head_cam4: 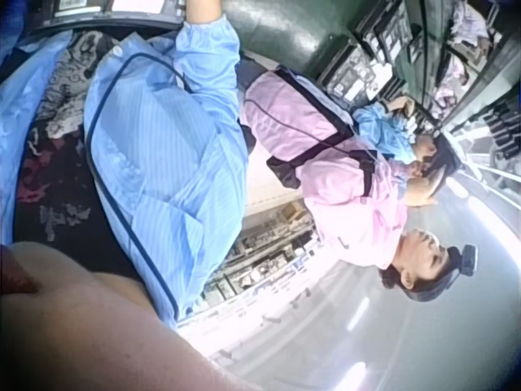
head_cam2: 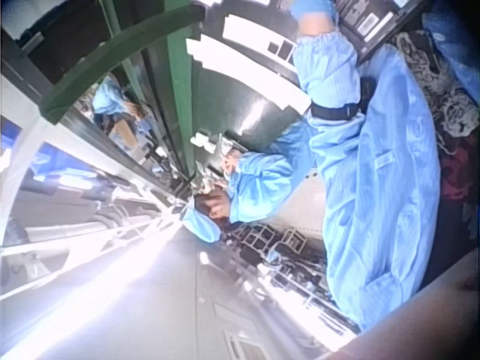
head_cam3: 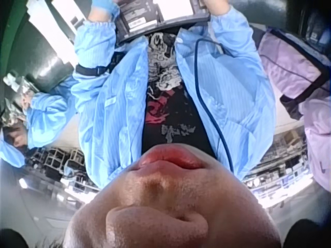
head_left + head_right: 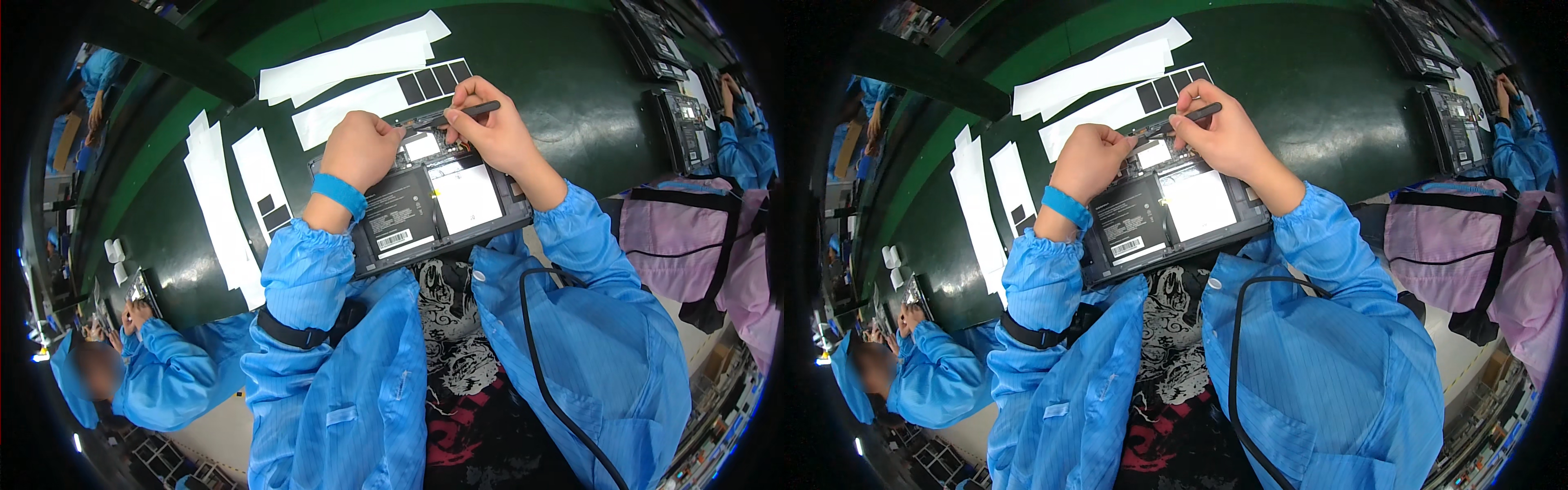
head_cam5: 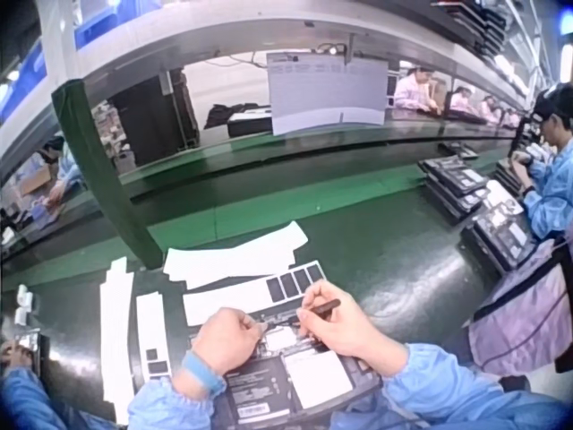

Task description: Installing small electronic components and adhesive strips onto a tablet or laptop internal assembly.

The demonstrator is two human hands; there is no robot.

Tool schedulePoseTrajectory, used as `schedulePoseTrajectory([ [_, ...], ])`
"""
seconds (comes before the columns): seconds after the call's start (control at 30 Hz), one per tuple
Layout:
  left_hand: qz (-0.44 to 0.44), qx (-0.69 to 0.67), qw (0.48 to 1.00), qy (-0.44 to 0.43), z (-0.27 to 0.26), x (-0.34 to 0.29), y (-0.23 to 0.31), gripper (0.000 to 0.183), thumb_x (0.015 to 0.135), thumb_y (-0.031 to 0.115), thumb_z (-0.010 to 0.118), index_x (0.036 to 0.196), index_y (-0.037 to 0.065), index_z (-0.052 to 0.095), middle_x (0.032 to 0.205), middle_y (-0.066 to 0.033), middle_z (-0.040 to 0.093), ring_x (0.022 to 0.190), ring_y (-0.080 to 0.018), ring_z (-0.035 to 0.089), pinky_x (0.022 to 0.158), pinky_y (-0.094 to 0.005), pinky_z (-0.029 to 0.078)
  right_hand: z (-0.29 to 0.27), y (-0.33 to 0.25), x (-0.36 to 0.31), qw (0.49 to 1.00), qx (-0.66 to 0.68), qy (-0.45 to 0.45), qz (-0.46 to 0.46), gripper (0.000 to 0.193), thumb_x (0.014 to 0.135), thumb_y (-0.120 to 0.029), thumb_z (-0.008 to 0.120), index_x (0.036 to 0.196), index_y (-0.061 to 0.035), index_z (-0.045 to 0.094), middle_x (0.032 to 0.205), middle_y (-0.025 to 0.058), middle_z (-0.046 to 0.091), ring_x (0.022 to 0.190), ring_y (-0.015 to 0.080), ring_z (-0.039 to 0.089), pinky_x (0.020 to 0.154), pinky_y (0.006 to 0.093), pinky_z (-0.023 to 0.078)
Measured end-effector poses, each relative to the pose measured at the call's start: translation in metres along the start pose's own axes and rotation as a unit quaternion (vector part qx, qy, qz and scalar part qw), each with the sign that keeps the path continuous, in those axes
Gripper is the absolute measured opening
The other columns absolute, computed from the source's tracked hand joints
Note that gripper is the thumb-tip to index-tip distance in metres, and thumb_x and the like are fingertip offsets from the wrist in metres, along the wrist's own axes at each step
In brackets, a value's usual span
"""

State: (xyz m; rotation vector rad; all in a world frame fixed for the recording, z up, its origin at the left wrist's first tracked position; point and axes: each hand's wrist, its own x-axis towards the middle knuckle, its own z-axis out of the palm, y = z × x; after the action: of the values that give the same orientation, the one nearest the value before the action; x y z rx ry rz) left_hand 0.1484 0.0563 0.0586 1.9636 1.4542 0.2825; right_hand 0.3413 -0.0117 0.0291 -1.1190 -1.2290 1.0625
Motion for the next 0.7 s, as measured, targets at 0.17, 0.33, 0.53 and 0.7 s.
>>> schedulePoseTrajectory([
  [0.17, -0.001, 0.016, 1.000, 0.009, 0.0011, 0.0017, 0.0021, 0.025, 0.079, 0.026, 0.071, 0.074, 0.001, 0.072, 0.069, -0.0213, 0.067, 0.068, -0.0346, 0.068, 0.067, -0.0390, 0.054, -0.0004, -0.0004, 0.0014, 1.000, -0.003, 0.000, 0.009, 0.013, 0.089, -0.006, 0.061, 0.092, -0.0040, 0.048, 0.071, 0.0033, 0.062, 0.067, 0.0085, 0.062, 0.060, 0.0216, 0.046],
  [0.33, -0.011, 0.024, 1.000, 0.006, 0.0006, -0.0003, 0.0036, 0.025, 0.079, 0.025, 0.071, 0.073, 0.001, 0.071, 0.069, -0.0218, 0.067, 0.069, -0.0352, 0.068, 0.067, -0.0398, 0.053, 0.0017, -0.0007, 0.0002, 1.000, -0.002, 0.001, 0.012, 0.013, 0.089, -0.007, 0.061, 0.092, -0.0037, 0.048, 0.070, 0.0031, 0.062, 0.067, 0.0080, 0.062, 0.060, 0.0213, 0.046],
  [0.53, 0.014, 0.036, 0.999, 0.023, 0.0042, 0.0003, 0.0007, 0.030, 0.082, 0.027, 0.071, 0.076, -0.003, 0.071, 0.063, -0.0179, 0.065, 0.056, -0.0256, 0.064, 0.057, -0.0352, 0.050, 0.0001, 0.0008, 0.0002, 1.000, -0.017, 0.002, 0.004, 0.014, 0.088, -0.007, 0.061, 0.091, -0.0041, 0.048, 0.069, 0.0030, 0.063, 0.067, 0.0073, 0.062, 0.060, 0.0212, 0.045],
  [0.7, -0.009, 0.026, 1.000, 0.008, 0.0005, 0.0004, 0.0052, 0.026, 0.078, 0.025, 0.072, 0.072, 0.000, 0.071, 0.070, -0.0229, 0.066, 0.071, -0.0366, 0.068, 0.069, -0.0404, 0.054, 0.0004, -0.0006, 0.0012, 1.000, -0.013, 0.002, 0.018, 0.013, 0.088, -0.007, 0.061, 0.090, -0.0049, 0.048, 0.069, 0.0028, 0.064, 0.066, 0.0073, 0.062, 0.059, 0.0211, 0.044],
])
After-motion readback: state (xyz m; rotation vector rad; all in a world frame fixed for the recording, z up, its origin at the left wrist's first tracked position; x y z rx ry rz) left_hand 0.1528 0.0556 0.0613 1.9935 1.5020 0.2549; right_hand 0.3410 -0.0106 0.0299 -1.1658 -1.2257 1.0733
